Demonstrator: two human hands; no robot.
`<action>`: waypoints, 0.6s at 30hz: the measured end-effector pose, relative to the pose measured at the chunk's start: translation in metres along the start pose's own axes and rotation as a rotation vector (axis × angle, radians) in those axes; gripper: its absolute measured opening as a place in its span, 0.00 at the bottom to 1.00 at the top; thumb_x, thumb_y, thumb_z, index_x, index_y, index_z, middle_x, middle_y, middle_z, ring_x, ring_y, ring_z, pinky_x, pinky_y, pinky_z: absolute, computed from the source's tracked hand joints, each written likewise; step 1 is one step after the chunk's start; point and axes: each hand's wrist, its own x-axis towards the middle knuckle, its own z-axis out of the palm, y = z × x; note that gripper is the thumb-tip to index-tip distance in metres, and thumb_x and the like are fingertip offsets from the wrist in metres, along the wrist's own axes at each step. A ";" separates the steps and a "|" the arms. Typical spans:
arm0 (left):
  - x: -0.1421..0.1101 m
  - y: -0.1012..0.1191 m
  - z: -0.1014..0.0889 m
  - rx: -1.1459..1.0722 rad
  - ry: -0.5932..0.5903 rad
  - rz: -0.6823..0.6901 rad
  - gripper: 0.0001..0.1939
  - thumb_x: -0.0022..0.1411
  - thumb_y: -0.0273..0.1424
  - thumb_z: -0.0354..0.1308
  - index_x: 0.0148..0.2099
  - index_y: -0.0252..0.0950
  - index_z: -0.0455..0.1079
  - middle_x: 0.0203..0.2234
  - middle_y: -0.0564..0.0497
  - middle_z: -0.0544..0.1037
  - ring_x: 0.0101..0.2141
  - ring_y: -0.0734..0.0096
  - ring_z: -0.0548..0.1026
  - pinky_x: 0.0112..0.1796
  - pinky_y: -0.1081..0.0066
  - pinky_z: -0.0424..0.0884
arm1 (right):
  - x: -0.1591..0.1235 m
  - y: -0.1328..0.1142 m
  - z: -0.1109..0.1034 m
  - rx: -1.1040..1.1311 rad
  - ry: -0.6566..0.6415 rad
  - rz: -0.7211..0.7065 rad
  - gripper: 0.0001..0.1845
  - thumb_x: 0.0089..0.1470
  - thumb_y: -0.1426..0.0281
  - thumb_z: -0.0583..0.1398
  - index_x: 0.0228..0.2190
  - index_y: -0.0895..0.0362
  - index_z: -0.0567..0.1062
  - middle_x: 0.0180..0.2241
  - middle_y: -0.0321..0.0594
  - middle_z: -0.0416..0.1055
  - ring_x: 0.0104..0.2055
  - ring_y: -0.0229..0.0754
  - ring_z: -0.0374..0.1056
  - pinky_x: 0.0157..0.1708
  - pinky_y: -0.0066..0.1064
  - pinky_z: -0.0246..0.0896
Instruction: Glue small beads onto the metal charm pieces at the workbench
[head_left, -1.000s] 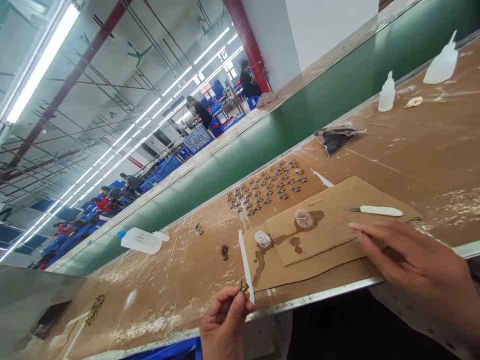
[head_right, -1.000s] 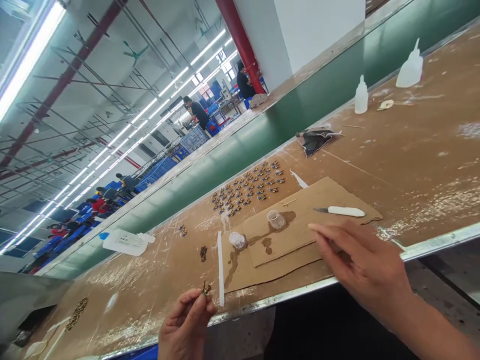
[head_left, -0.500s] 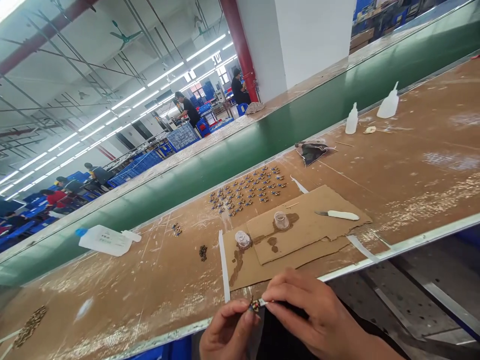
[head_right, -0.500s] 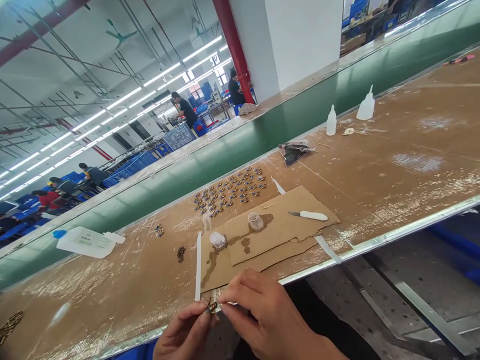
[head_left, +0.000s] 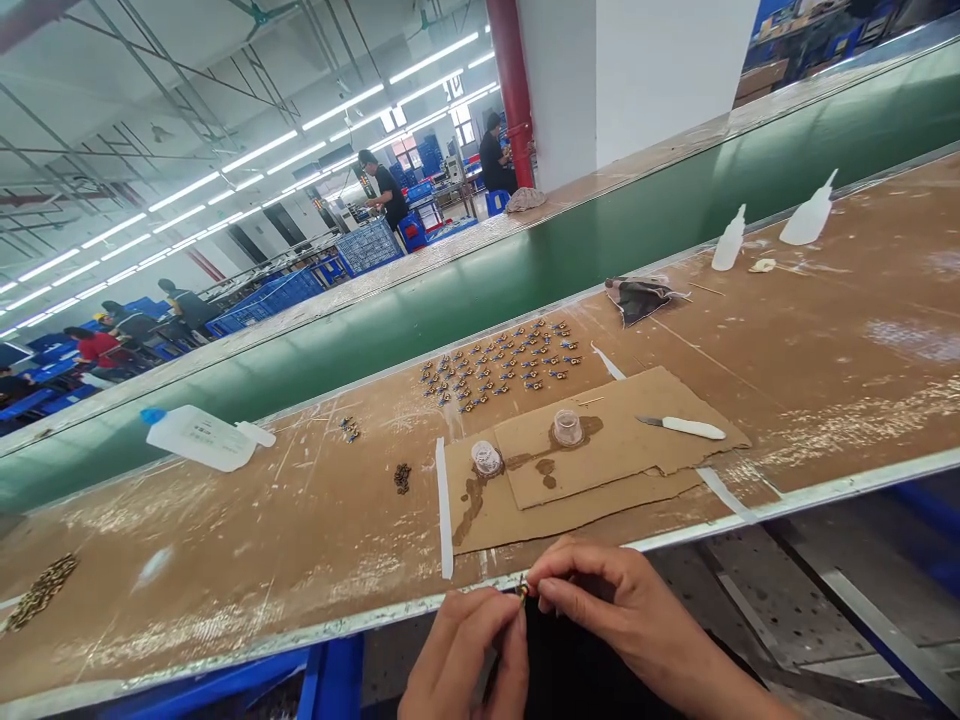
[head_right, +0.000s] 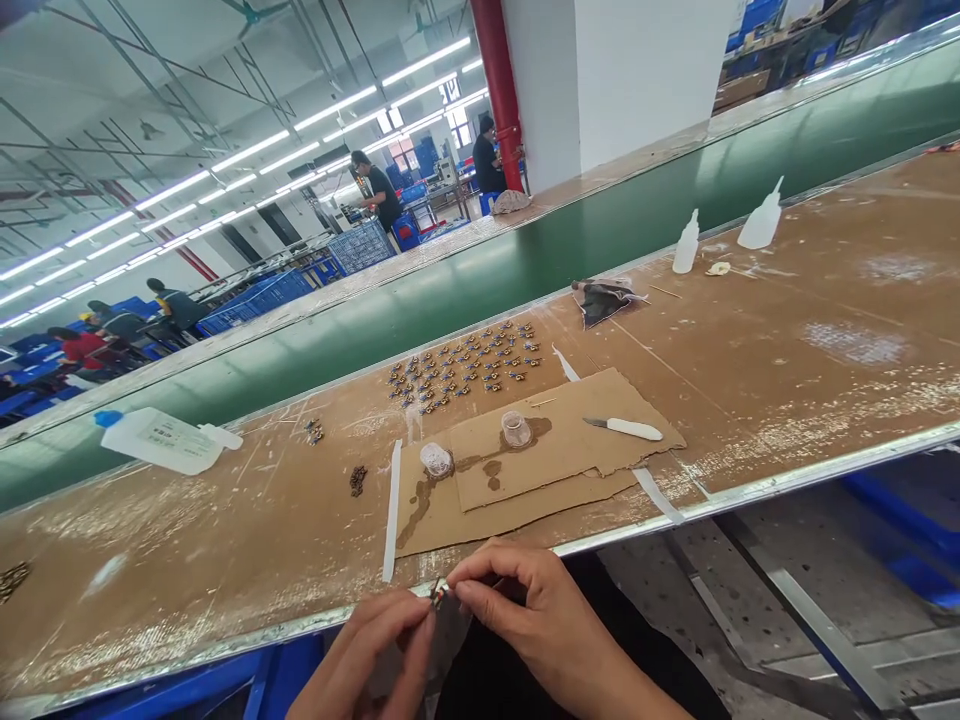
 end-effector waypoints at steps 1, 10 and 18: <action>0.000 0.000 0.000 -0.008 -0.007 0.003 0.06 0.53 0.25 0.60 0.34 0.41 0.72 0.24 0.54 0.77 0.25 0.76 0.74 0.30 0.79 0.70 | 0.000 0.001 0.000 0.005 -0.002 0.008 0.16 0.53 0.58 0.58 0.32 0.58 0.76 0.30 0.37 0.69 0.33 0.34 0.65 0.35 0.24 0.59; 0.000 0.004 -0.001 0.011 -0.034 -0.033 0.04 0.55 0.27 0.58 0.33 0.41 0.72 0.23 0.53 0.77 0.24 0.75 0.74 0.28 0.78 0.70 | 0.001 0.008 0.002 0.040 -0.032 0.042 0.17 0.52 0.57 0.59 0.32 0.58 0.76 0.32 0.37 0.70 0.35 0.35 0.65 0.38 0.25 0.60; 0.000 0.006 -0.001 -0.009 -0.038 -0.051 0.05 0.54 0.25 0.58 0.33 0.41 0.72 0.23 0.53 0.77 0.24 0.76 0.73 0.28 0.78 0.70 | 0.001 0.009 0.003 0.050 -0.048 0.052 0.16 0.52 0.57 0.59 0.31 0.58 0.75 0.31 0.37 0.70 0.35 0.35 0.65 0.37 0.24 0.61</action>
